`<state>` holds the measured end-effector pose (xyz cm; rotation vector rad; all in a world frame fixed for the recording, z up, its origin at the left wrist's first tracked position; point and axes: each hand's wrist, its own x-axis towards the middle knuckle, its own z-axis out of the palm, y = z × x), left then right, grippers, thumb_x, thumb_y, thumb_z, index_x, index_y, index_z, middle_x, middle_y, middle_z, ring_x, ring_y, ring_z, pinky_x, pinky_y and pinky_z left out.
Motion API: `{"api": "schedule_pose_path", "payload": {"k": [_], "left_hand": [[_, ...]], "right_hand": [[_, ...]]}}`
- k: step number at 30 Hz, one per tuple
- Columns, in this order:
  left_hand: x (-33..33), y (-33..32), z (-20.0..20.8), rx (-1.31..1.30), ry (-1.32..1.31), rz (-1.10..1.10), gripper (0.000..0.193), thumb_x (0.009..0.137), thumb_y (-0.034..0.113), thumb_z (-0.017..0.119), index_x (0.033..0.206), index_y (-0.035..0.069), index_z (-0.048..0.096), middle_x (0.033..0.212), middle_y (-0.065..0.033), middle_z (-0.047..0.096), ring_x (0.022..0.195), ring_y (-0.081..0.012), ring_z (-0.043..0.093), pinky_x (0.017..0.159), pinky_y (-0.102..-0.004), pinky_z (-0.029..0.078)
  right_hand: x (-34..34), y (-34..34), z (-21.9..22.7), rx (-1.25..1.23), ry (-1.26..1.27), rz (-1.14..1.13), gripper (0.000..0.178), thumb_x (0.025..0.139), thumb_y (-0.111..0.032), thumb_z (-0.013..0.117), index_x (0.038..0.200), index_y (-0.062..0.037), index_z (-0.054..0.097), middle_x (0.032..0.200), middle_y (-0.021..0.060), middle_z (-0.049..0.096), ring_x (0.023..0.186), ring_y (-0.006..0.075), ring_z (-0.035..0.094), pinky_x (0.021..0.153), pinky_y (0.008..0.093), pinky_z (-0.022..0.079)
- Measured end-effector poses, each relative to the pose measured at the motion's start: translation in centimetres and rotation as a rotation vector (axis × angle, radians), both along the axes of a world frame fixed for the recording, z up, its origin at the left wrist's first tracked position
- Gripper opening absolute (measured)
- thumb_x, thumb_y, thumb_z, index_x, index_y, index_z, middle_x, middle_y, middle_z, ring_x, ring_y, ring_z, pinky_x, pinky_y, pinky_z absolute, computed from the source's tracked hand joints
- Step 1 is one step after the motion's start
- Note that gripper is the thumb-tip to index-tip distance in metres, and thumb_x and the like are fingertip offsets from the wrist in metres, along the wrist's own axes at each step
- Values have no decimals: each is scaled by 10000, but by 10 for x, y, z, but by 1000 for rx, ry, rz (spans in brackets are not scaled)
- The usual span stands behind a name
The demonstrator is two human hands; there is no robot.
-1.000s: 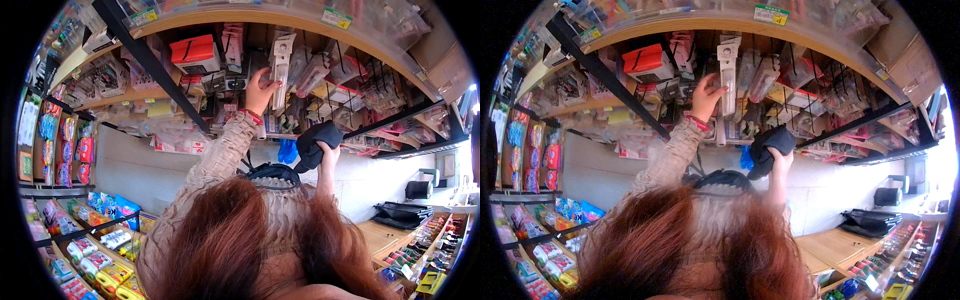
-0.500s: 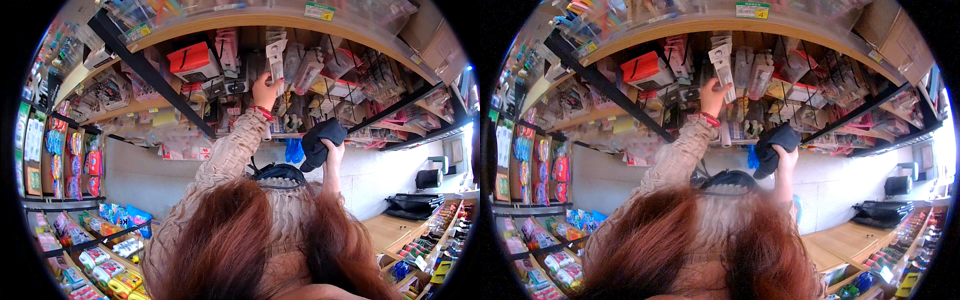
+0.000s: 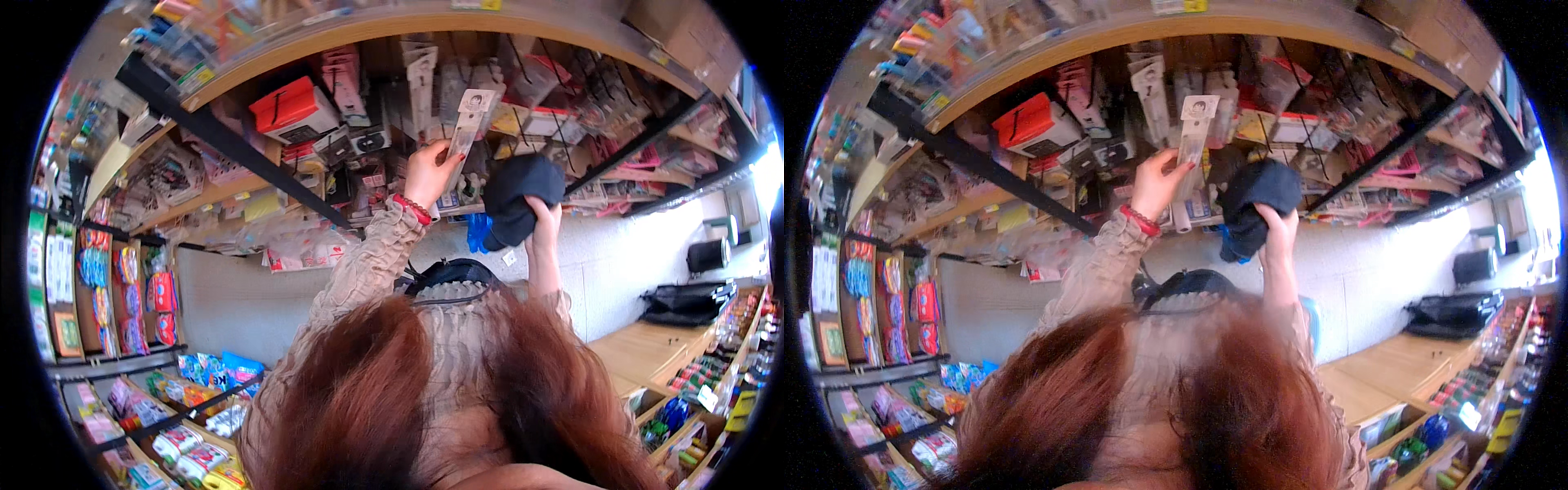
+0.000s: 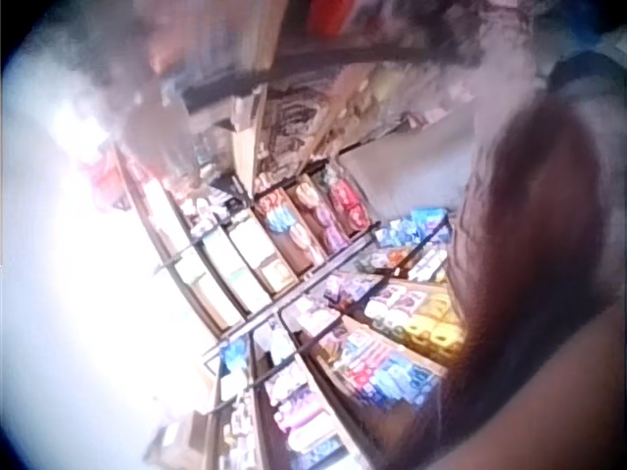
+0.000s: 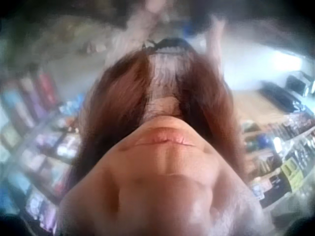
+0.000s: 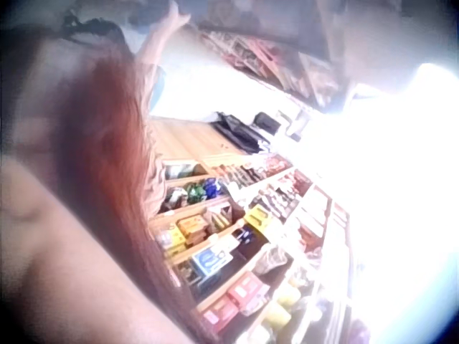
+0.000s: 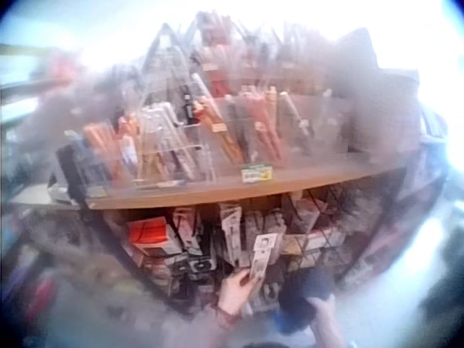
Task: The person wipes the packaging of various small retail items on a store shelf using a dark cloth. They pick up items such as pink and white boxes, wipe them, and place them back on the shelf. The person also wipes a blue plastic stool on the floor.
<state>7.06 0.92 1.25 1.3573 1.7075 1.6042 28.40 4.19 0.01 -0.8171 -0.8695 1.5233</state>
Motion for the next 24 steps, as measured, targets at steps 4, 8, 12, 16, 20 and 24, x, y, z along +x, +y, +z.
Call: {"api": "schedule_pose_path", "payload": {"k": [4, 8, 12, 16, 20, 24], "left_hand": [[23, -15, 15, -19, 306, -67, 220, 752, 125, 672, 939, 13, 644, 769, -164, 619, 702, -271, 622, 636, -312, 481], [51, -15, 11, 64, 628, -101, 168, 734, 20, 518, 885, 87, 551, 820, -134, 554, 719, -359, 590, 605, -454, 476], [50, -26, 3, -14, 530, -139, 255, 715, -23, 514, 962, 20, 560, 914, -172, 577, 852, -363, 577, 705, -410, 481], [53, -29, 7, 22, 305, -196, 238, 756, 87, 600, 985, 37, 560, 926, -151, 584, 859, -342, 583, 715, -379, 471], [43, -45, 1, -170, 208, -251, 299, 781, 171, 653, 1013, 1, 572, 791, -136, 637, 728, -234, 638, 655, -336, 490], [50, -44, -12, -267, -188, -316, 171, 854, 109, 586, 972, -12, 605, 739, -45, 624, 658, -80, 582, 602, -241, 476]], "right_hand": [[-30, 8, 34, 25, 199, 8, 291, 769, -25, 606, 1055, 2, 561, 986, 61, 597, 895, 179, 569, 821, 286, 433], [-52, 19, 43, 189, -119, -93, 353, 723, -30, 678, 1049, 0, 545, 966, 63, 598, 856, 165, 576, 786, 293, 460], [-62, 24, 35, 181, -233, -202, 449, 642, 7, 725, 1045, 11, 526, 963, 77, 597, 876, 177, 575, 797, 296, 459], [-44, 36, 24, 192, -115, -299, 406, 686, -3, 719, 1048, 17, 535, 974, 71, 593, 868, 162, 559, 793, 284, 453], [-28, 45, 26, 192, 14, -336, 383, 723, 46, 667, 1079, 13, 530, 1005, 77, 588, 898, 166, 564, 815, 282, 451], [-21, 46, 29, 130, 91, -266, 382, 739, 59, 651, 1096, 13, 524, 1017, 69, 584, 904, 181, 571, 819, 282, 457]]}}
